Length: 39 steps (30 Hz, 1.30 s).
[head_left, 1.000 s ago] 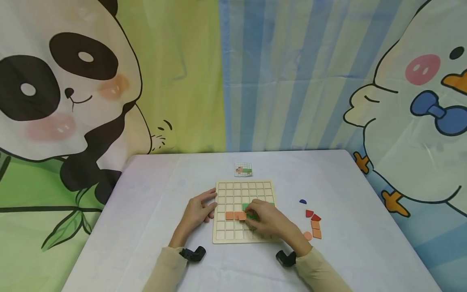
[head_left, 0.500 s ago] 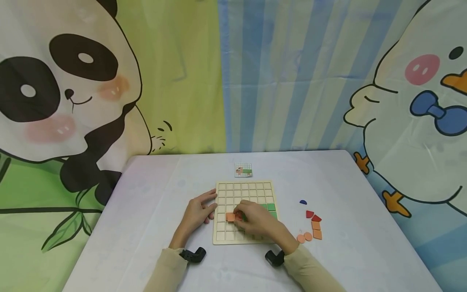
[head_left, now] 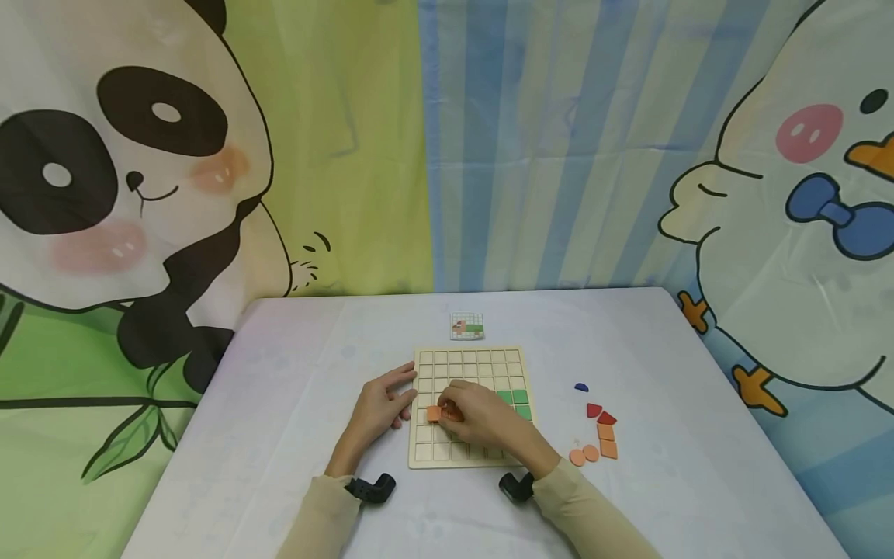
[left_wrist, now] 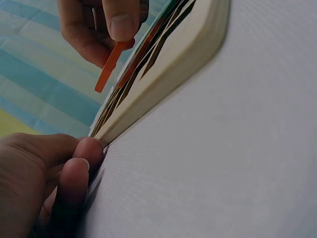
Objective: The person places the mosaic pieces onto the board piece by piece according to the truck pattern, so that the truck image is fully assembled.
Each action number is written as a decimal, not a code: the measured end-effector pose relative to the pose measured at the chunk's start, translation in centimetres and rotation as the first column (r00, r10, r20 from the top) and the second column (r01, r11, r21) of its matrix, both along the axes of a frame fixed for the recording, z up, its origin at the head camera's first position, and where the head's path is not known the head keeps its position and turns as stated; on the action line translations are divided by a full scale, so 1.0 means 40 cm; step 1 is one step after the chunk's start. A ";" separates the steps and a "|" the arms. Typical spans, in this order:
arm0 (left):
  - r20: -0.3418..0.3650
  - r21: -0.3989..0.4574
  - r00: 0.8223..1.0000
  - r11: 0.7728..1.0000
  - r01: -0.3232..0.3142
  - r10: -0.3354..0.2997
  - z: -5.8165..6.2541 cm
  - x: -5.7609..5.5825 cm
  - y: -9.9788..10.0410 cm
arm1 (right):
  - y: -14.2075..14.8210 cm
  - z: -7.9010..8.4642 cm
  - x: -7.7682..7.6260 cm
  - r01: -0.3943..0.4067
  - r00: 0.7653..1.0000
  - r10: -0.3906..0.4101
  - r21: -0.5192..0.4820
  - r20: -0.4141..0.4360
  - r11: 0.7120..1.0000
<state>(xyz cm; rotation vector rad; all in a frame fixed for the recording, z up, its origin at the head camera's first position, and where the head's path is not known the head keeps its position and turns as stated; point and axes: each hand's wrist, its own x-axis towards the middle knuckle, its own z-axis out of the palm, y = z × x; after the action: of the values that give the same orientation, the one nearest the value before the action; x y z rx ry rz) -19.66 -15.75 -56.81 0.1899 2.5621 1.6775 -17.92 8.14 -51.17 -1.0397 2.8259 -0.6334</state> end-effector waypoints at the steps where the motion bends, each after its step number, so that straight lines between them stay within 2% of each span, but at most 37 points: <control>1: -0.001 0.004 1.000 1.000 -0.001 0.001 0.000 -0.001 0.000 | -0.003 0.000 -0.002 -0.003 1.000 0.003 0.004 -0.001 1.000; 14: 0.005 0.015 1.000 1.000 0.004 -0.004 -0.001 -0.002 -0.003 | -0.032 -0.012 -0.013 -0.033 0.999 0.034 0.025 -0.019 0.999; 39: 0.003 0.000 1.000 1.000 0.007 -0.007 -0.005 -0.003 -0.002 | -0.045 -0.006 -0.014 -0.030 0.999 0.029 0.055 0.017 0.998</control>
<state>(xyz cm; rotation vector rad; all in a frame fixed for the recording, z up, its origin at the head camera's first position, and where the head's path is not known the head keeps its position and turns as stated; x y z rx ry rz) -19.76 -15.82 -57.03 0.1956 2.5563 1.6744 -18.50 6.35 -51.42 -1.0602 2.7919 -0.5558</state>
